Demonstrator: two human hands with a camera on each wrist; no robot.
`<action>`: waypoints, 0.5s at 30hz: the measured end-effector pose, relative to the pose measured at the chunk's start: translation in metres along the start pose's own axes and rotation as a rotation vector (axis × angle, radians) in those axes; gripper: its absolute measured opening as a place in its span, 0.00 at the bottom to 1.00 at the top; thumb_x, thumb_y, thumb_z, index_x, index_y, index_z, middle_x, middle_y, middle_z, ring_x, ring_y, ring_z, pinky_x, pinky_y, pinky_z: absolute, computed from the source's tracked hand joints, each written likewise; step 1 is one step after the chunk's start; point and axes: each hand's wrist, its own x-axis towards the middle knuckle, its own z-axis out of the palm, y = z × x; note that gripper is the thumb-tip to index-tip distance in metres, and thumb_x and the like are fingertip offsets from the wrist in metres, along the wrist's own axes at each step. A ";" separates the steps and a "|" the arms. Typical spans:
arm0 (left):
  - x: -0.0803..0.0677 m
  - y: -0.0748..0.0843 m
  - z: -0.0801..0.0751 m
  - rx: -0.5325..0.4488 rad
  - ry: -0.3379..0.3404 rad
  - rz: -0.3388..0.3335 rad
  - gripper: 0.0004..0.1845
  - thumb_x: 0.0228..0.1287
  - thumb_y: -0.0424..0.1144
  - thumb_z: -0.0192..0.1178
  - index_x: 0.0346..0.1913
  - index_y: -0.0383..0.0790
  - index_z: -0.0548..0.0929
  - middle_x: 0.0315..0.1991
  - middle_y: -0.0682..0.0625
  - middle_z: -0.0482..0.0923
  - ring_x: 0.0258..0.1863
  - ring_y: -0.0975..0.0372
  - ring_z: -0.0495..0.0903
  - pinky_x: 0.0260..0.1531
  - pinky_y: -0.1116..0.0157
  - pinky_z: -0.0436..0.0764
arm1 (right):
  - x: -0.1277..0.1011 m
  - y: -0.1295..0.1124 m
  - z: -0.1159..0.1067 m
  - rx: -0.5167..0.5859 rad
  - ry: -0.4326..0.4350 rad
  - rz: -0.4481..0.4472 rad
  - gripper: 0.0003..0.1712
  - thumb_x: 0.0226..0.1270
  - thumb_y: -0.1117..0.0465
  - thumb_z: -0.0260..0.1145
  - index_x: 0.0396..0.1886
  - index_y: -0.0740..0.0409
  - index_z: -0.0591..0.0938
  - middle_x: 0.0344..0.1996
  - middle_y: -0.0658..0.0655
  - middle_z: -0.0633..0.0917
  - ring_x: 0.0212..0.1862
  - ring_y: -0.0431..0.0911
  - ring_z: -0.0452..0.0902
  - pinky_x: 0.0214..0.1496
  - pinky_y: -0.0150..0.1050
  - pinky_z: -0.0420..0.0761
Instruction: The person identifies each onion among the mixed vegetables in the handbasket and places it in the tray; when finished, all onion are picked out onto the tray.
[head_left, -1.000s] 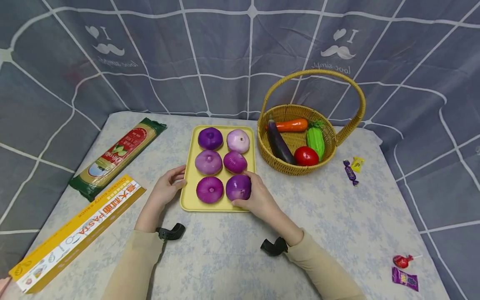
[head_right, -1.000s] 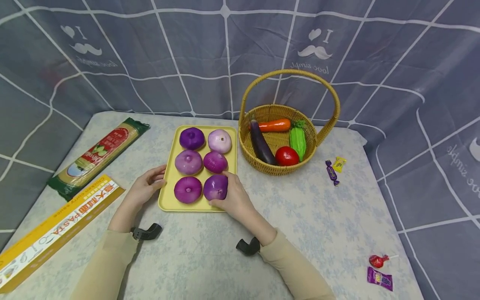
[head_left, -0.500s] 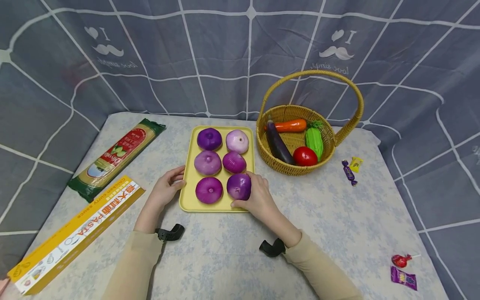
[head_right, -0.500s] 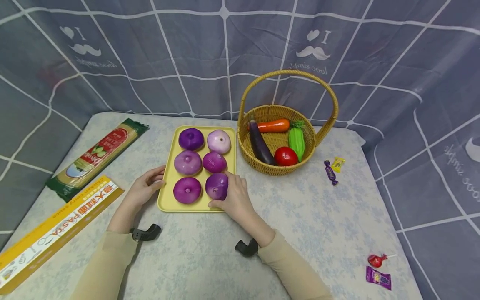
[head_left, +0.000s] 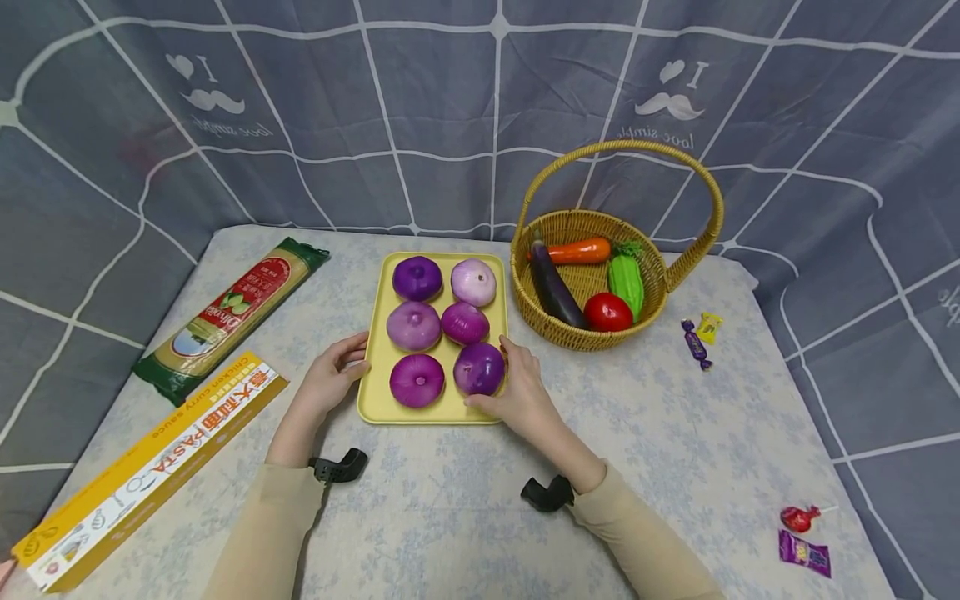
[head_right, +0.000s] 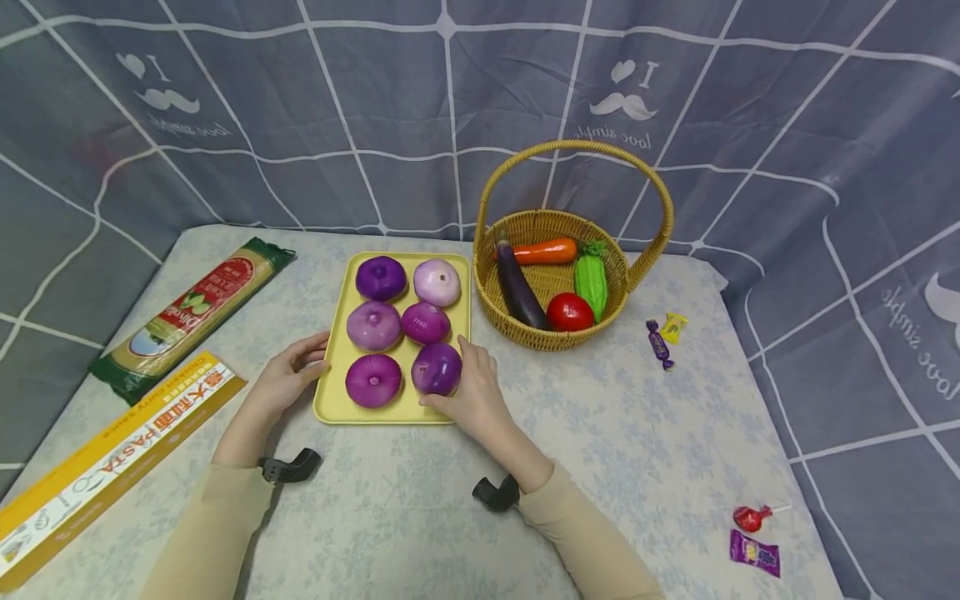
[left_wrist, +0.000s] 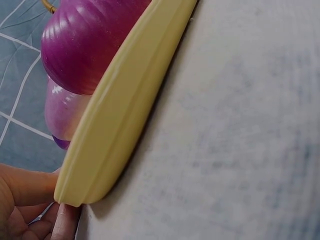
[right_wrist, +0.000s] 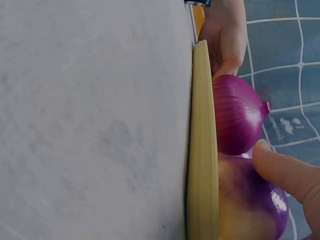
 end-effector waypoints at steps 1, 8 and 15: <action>0.000 0.000 0.000 -0.002 0.001 0.003 0.29 0.73 0.30 0.51 0.75 0.38 0.61 0.66 0.36 0.69 0.65 0.49 0.69 0.49 0.81 0.74 | 0.000 0.000 -0.001 0.005 -0.002 0.005 0.62 0.46 0.51 0.82 0.75 0.63 0.58 0.68 0.65 0.67 0.70 0.58 0.59 0.69 0.57 0.69; 0.000 0.000 -0.001 0.014 0.003 -0.014 0.29 0.74 0.31 0.51 0.75 0.38 0.61 0.67 0.37 0.69 0.65 0.50 0.69 0.55 0.74 0.75 | 0.000 -0.001 -0.012 0.069 -0.026 0.012 0.60 0.49 0.49 0.80 0.76 0.61 0.58 0.67 0.63 0.68 0.68 0.57 0.62 0.68 0.55 0.71; -0.002 0.011 -0.004 0.059 -0.028 -0.044 0.29 0.76 0.35 0.49 0.76 0.37 0.59 0.68 0.36 0.68 0.66 0.47 0.70 0.57 0.62 0.75 | -0.003 0.003 -0.033 0.172 0.012 0.020 0.42 0.63 0.50 0.71 0.73 0.59 0.65 0.67 0.59 0.72 0.67 0.54 0.68 0.66 0.52 0.73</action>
